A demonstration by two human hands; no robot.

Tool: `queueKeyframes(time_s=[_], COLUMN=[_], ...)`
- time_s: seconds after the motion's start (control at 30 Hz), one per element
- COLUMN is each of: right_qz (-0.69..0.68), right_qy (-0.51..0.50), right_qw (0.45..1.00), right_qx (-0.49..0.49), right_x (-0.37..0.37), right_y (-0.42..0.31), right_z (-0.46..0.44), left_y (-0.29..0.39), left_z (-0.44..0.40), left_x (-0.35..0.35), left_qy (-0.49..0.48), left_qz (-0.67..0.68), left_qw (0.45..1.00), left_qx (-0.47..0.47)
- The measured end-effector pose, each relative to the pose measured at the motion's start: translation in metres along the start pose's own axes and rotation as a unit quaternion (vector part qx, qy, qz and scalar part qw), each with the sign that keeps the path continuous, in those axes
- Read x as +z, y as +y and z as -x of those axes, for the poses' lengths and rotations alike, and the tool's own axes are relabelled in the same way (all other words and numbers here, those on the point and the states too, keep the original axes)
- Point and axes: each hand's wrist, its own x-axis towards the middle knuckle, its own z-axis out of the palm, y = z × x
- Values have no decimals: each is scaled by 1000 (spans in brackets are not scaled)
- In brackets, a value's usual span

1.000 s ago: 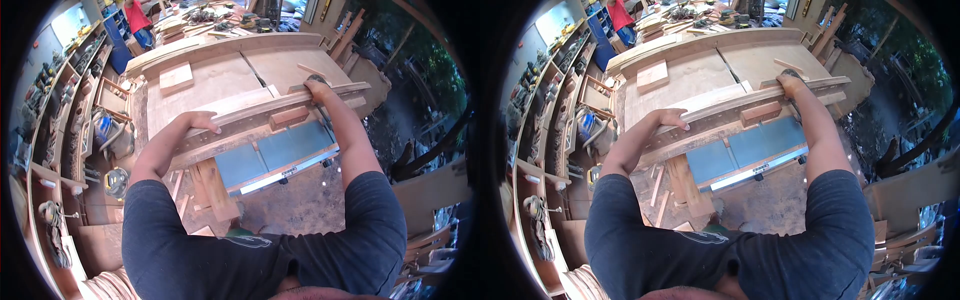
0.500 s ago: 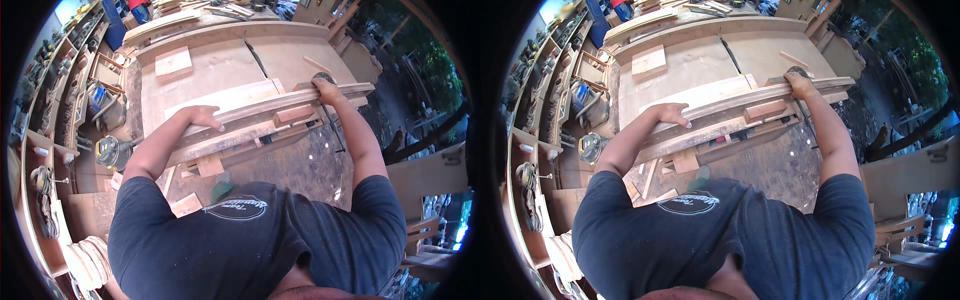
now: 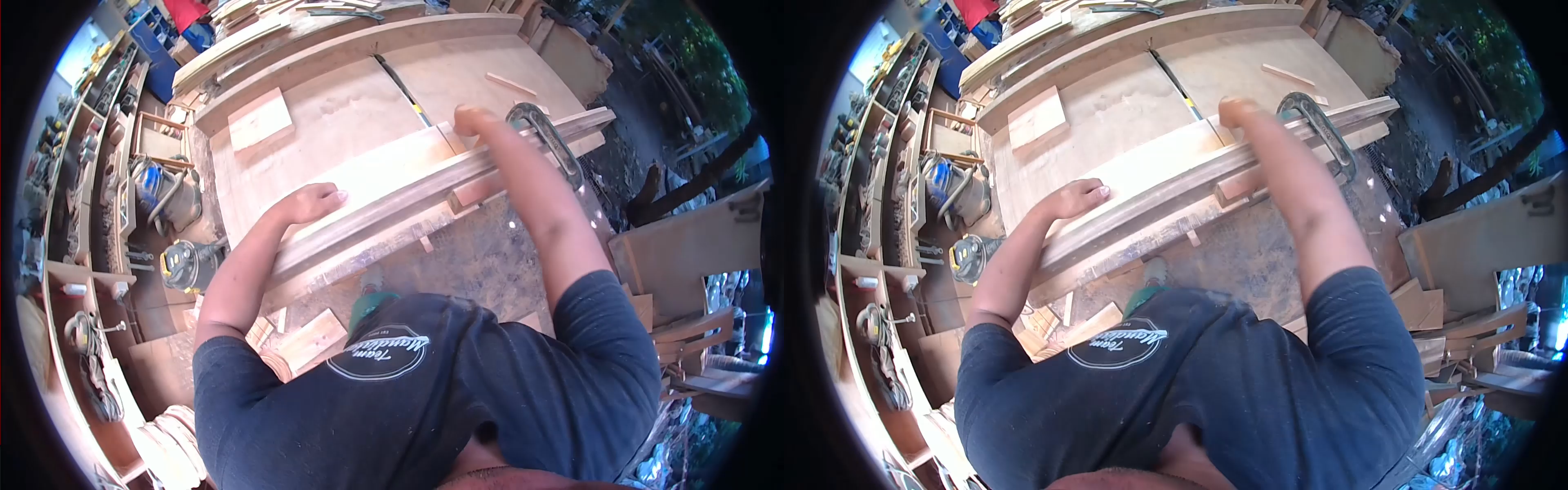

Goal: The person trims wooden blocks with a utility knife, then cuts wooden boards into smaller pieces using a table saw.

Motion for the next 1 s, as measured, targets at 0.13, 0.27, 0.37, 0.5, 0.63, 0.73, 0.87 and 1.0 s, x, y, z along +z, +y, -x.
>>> queueKeyframes(time_s=[0.13,0.27,0.37,0.5,0.63,0.73,0.87,1.0], right_qz=[60,-20,-32,-184,-77,-157,-208,-141], right_qy=[-70,-95,-13,125,319,523,393,316], right_qw=[995,995,999,967,938,838,893,919], right_qx=[-36,39,26,126,108,-18,-72,-188], right_x=[24,31,5,-25,-38,-14,32,67], right_y=[-16,4,25,104,99,76,83,127], right_z=[-34,-64,-54,-64,-33,26,99,125], left_y=[-26,-37,-35,-22,-19,-18,-14,-17], left_z=[-3,-2,2,-8,-33,-32,-24,-17], left_x=[0,5,8,3,6,8,15,16], left_qy=[177,152,167,155,176,168,206,169], left_qz=[-165,-221,-204,-203,-217,-246,-237,-192], left_qw=[967,947,954,955,956,952,949,967], left_qx=[-75,-174,-141,-150,-84,-73,-38,-4])
